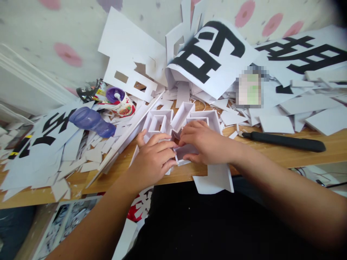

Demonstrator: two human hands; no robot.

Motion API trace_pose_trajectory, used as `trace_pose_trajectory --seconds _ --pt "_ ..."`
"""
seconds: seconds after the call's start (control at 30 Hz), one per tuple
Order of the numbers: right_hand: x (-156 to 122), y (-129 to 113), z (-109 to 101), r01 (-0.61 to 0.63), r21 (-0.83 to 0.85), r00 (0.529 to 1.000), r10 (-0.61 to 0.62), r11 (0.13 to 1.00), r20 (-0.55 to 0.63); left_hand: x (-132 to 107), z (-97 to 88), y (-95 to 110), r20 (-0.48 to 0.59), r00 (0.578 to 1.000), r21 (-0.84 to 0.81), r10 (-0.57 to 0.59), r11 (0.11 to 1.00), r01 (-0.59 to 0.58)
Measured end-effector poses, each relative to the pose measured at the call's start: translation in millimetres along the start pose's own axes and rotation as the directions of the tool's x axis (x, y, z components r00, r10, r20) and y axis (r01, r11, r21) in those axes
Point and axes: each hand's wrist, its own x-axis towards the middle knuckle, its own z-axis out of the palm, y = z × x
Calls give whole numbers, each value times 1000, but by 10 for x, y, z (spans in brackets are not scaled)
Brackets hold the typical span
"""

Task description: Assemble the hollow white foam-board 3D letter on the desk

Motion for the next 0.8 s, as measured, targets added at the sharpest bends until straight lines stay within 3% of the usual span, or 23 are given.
trace_pose_trajectory --seconds 0.27,0.6,0.8 --pt "10 -32 -34 -36 27 999 36 999 2 62 18 -102 57 998 -78 8 997 -4" --pt "-8 10 1 15 48 999 -13 999 -41 118 34 -172 43 998 -85 47 995 -43" --pt "0 -14 -15 -18 28 1000 19 999 -15 117 62 -189 27 999 -130 42 991 -38"
